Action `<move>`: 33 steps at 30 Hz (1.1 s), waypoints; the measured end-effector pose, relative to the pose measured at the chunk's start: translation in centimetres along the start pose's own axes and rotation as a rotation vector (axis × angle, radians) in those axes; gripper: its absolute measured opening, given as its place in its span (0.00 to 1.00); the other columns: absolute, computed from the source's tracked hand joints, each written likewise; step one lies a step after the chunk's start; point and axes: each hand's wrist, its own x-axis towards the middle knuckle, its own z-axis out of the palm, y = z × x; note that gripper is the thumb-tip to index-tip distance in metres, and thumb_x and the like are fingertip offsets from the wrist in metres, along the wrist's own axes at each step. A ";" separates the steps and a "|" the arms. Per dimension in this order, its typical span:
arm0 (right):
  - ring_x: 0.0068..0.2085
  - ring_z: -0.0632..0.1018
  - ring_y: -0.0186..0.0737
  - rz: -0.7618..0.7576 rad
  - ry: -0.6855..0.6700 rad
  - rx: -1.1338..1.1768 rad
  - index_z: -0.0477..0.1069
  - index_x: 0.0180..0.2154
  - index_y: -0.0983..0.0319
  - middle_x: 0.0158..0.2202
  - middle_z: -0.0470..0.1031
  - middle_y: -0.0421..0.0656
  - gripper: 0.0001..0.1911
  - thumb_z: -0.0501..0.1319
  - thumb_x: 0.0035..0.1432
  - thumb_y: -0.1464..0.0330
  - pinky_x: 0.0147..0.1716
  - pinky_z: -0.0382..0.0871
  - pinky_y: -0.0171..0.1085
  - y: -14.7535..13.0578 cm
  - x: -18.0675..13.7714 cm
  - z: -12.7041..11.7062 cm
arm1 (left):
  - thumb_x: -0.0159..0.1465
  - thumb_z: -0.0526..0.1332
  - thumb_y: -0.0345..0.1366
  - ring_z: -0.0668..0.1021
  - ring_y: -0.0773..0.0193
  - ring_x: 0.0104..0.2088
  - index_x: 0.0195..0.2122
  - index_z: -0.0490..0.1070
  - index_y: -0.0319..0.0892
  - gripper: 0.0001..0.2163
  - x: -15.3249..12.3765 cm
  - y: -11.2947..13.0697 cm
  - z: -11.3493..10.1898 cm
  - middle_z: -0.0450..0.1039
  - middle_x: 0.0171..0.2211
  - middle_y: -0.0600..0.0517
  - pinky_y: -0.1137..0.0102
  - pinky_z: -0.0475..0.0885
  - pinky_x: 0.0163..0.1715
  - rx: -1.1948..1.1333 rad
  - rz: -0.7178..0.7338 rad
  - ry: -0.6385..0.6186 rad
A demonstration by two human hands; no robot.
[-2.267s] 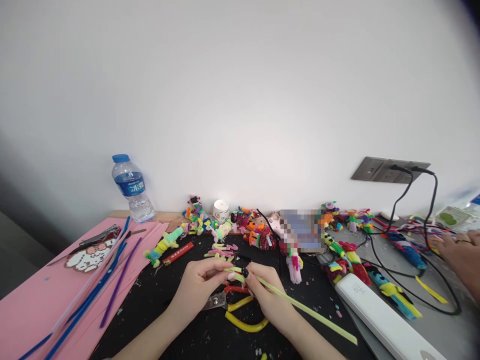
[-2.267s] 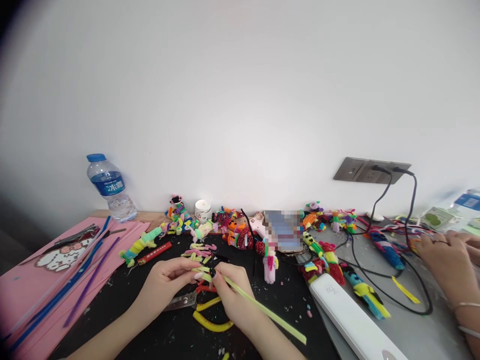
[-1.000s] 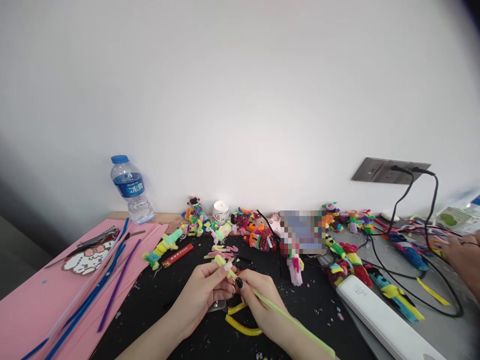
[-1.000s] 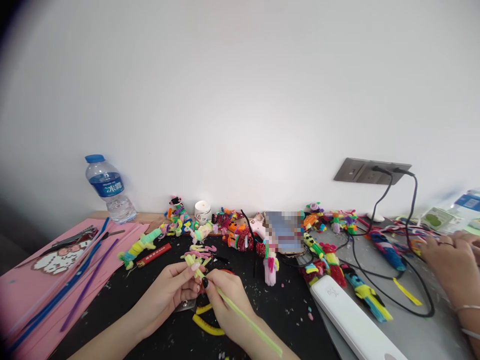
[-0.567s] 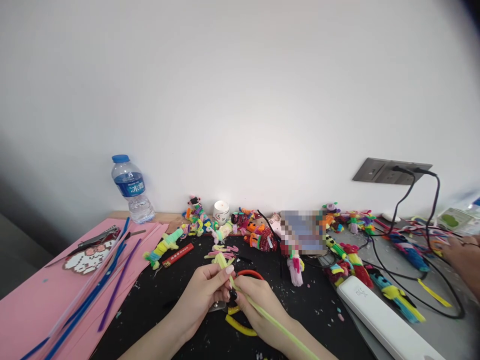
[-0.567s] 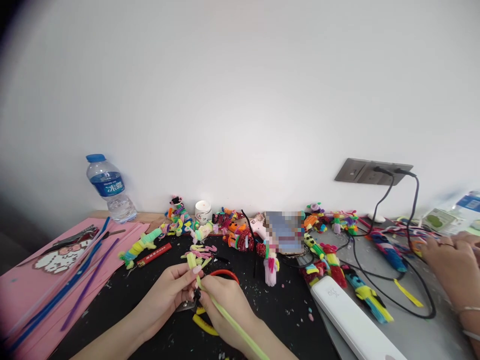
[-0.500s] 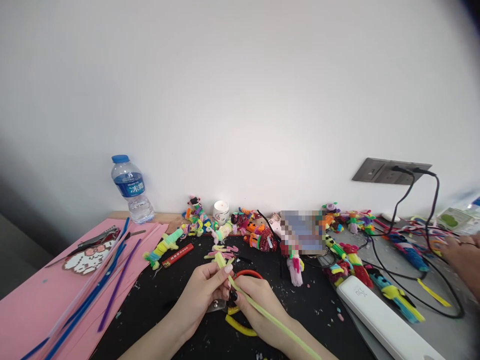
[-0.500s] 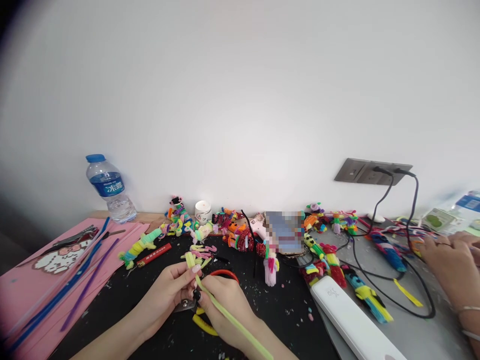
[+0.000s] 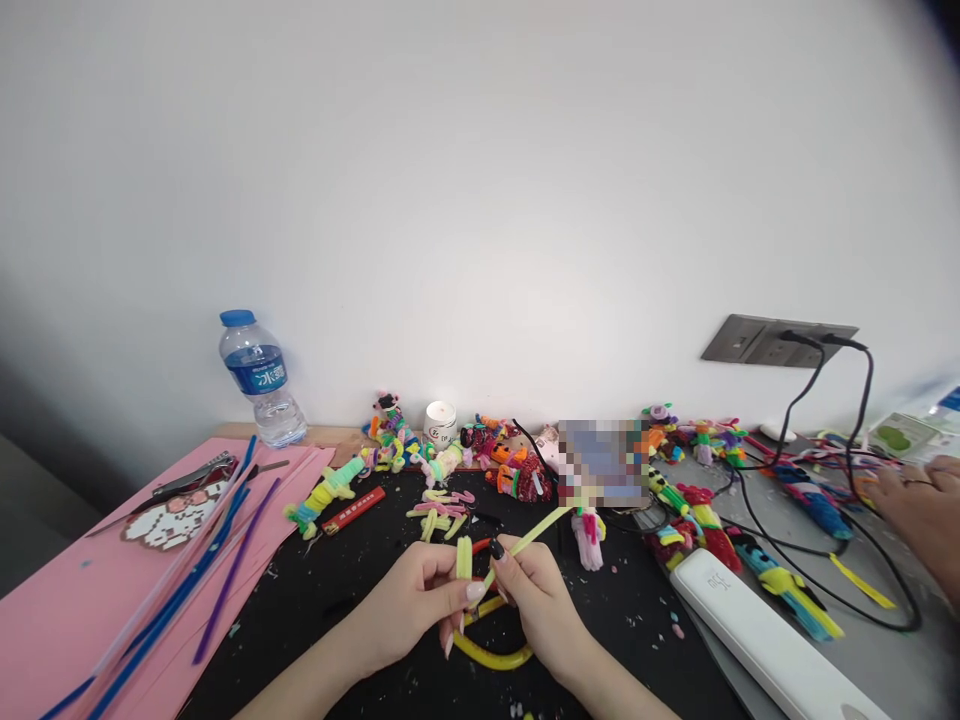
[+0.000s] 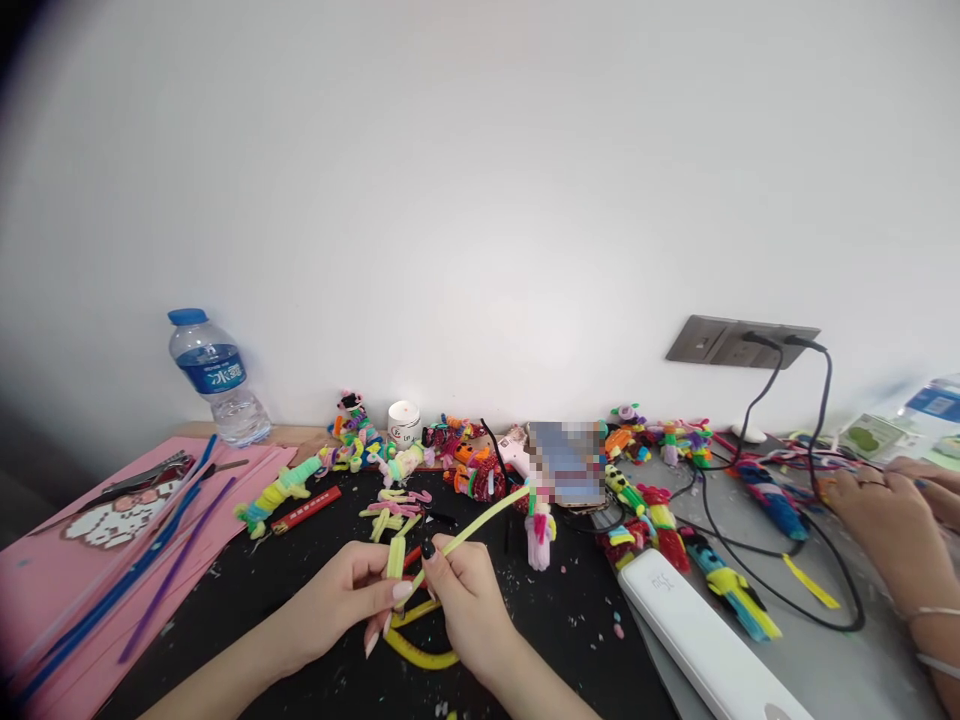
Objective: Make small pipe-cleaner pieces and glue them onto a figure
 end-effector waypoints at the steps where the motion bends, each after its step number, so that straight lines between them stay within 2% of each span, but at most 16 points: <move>1: 0.23 0.56 0.30 0.009 -0.007 0.000 0.54 0.20 0.62 0.19 0.53 0.35 0.23 0.49 0.61 0.55 0.22 0.51 0.31 0.0 0.0 0.0 | 0.54 0.64 0.42 0.66 0.73 0.14 0.23 0.66 0.38 0.13 0.0 0.1 0.0 0.65 0.16 0.57 0.77 0.64 0.15 0.002 -0.010 -0.024; 6: 0.23 0.57 0.30 -0.001 -0.118 0.029 0.55 0.20 0.62 0.19 0.52 0.35 0.23 0.48 0.61 0.54 0.23 0.51 0.31 -0.8 -0.1 0.0 | 0.53 0.64 0.43 0.67 0.73 0.14 0.21 0.66 0.38 0.14 -0.3 0.1 0.1 0.66 0.15 0.57 0.78 0.65 0.14 0.002 -0.073 -0.115; 11: 0.22 0.54 0.29 -0.044 -0.242 0.103 0.55 0.20 0.63 0.19 0.52 0.34 0.23 0.49 0.61 0.55 0.21 0.48 0.31 -1.6 -0.1 0.1 | 0.52 0.65 0.42 0.68 0.74 0.12 0.19 0.68 0.38 0.13 -0.5 -0.3 -0.3 0.67 0.15 0.55 0.79 0.63 0.12 -0.003 -0.159 -0.257; 17: 0.20 0.55 0.27 0.093 -0.503 0.139 0.58 0.21 0.63 0.18 0.55 0.34 0.24 0.53 0.57 0.51 0.19 0.47 0.30 -1.6 -0.1 -0.3 | 0.49 0.67 0.42 0.66 0.74 0.09 0.17 0.72 0.38 0.13 -1.0 0.1 -0.7 0.66 0.12 0.56 0.79 0.62 0.11 -0.008 -0.293 -0.366; 20: 0.19 0.54 0.26 0.141 -0.562 0.170 0.58 0.21 0.62 0.17 0.55 0.33 0.23 0.55 0.55 0.51 0.18 0.46 0.29 -1.7 -0.1 -0.3 | 0.48 0.67 0.41 0.67 0.73 0.10 0.17 0.72 0.38 0.11 -1.1 0.2 -0.7 0.68 0.13 0.55 0.79 0.62 0.10 -0.009 -0.328 -0.375; 23: 0.20 0.55 0.26 0.123 -0.478 0.129 0.56 0.19 0.62 0.17 0.54 0.33 0.23 0.55 0.56 0.53 0.18 0.47 0.29 -1.8 0.0 -0.3 | 0.49 0.67 0.40 0.68 0.72 0.11 0.17 0.72 0.38 0.11 -0.8 0.0 -0.6 0.68 0.13 0.54 0.78 0.63 0.11 0.004 -0.285 -0.320; 27: 0.22 0.56 0.28 0.045 -0.103 0.079 0.54 0.19 0.62 0.18 0.54 0.34 0.22 0.53 0.59 0.56 0.21 0.49 0.30 -1.3 0.4 -0.5 | 0.50 0.67 0.40 0.72 0.69 0.15 0.22 0.75 0.38 0.09 -0.3 0.0 -0.5 0.71 0.17 0.54 0.75 0.67 0.17 0.070 -0.070 -0.100; 29: 0.21 0.55 0.28 0.020 0.022 0.081 0.53 0.20 0.62 0.18 0.53 0.34 0.22 0.52 0.60 0.56 0.20 0.49 0.30 -1.0 0.6 -0.5 | 0.51 0.66 0.39 0.73 0.67 0.18 0.23 0.76 0.39 0.08 -0.2 0.2 -0.5 0.72 0.19 0.53 0.73 0.68 0.21 0.195 0.067 0.025; 33: 0.21 0.53 0.28 0.005 0.076 0.072 0.53 0.20 0.62 0.19 0.51 0.33 0.21 0.51 0.60 0.57 0.20 0.47 0.31 -0.4 0.7 -0.4 | 0.56 0.62 0.38 0.74 0.64 0.20 0.23 0.79 0.43 0.09 -0.4 0.9 -0.3 0.73 0.20 0.50 0.73 0.66 0.23 0.501 0.300 0.182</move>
